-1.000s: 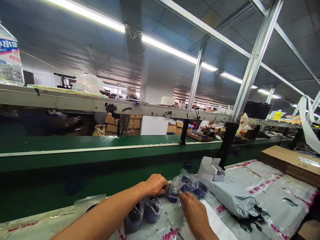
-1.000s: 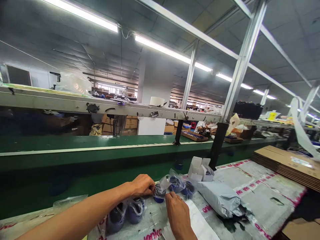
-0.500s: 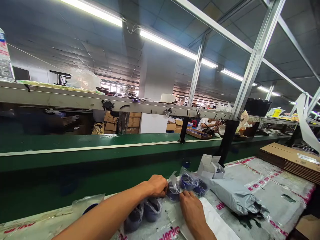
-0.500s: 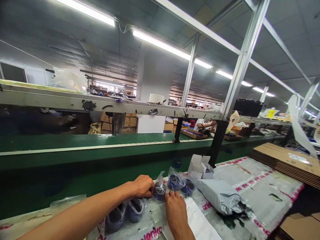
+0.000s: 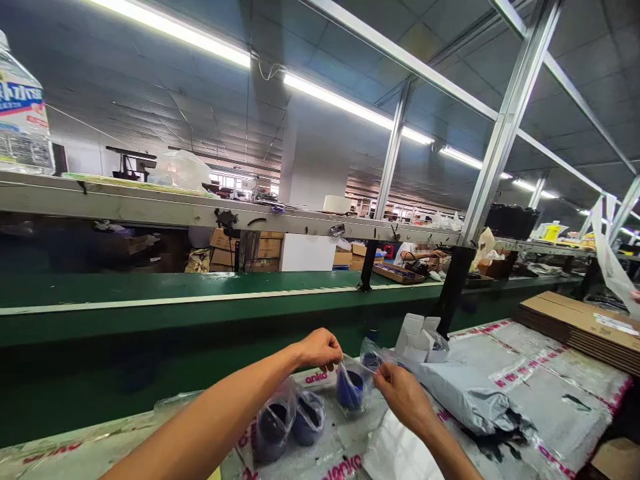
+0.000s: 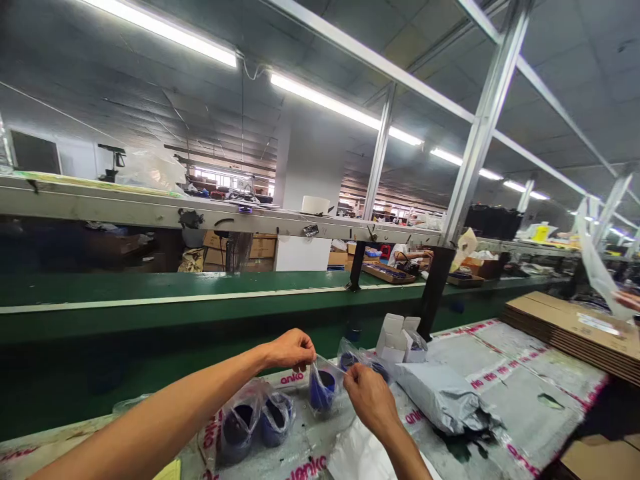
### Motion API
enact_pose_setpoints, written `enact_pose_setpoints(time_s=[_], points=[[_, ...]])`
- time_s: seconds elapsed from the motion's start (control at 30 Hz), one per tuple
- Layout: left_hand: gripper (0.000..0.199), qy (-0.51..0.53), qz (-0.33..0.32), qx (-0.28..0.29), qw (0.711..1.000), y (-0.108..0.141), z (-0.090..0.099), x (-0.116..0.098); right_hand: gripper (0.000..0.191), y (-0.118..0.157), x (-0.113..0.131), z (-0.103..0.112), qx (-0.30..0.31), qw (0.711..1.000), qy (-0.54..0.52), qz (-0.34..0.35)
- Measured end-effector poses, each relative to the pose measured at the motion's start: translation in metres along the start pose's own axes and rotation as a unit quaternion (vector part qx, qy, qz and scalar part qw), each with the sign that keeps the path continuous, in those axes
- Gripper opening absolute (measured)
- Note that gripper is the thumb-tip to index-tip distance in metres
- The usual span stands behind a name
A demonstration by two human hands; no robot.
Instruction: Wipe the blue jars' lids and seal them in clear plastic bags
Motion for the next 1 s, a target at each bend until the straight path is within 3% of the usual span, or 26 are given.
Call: enact_pose_setpoints(time_s=[0.2, 0.37, 0.5, 0.63, 0.77, 0.9, 1.0], points=[[0.021, 0.043, 0.013, -0.045, 0.998, 0.026, -0.011, 0.007, 0.024, 0.025, 0.000, 0.004, -0.022, 0.999, -0.034, -0.004], [0.010, 0.070, -0.019, -0.095, 0.993, 0.040, -0.010, 0.009, 0.030, 0.040, 0.011, 0.012, -0.087, 0.994, -0.070, -0.014], [0.019, 0.080, -0.051, -0.112, 0.989, 0.048, -0.002, 0.005, 0.018, 0.050, 0.032, 0.007, -0.048, 0.995, -0.081, 0.043], [0.021, 0.069, -0.076, -0.115, 0.988, 0.070, 0.006, -0.001, 0.039, 0.055, 0.049, -0.008, -0.005, 0.997, -0.053, 0.052], [0.018, 0.049, -0.098, -0.110, 0.988, 0.112, 0.021, -0.008, 0.025, 0.051, 0.058, -0.010, 0.005, 0.998, -0.051, 0.027], [0.013, 0.007, -0.094, -0.082, 0.992, 0.172, 0.044, -0.011, 0.016, 0.037, 0.054, 0.002, -0.005, 0.995, -0.094, 0.014], [0.011, -0.085, -0.080, -0.127, 0.985, 0.230, 0.054, 0.001, 0.010, 0.018, 0.037, 0.014, -0.048, 0.994, -0.096, 0.008]])
Point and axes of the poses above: each hand's wrist, its own y-axis away from the middle knuckle, its own z-axis out of the back of the hand, x = y × z, the point moved 1 cm from there along -y, towards the middle knuckle, and after that the axes turned 15 degrees about -x, right-handed, at the moved point
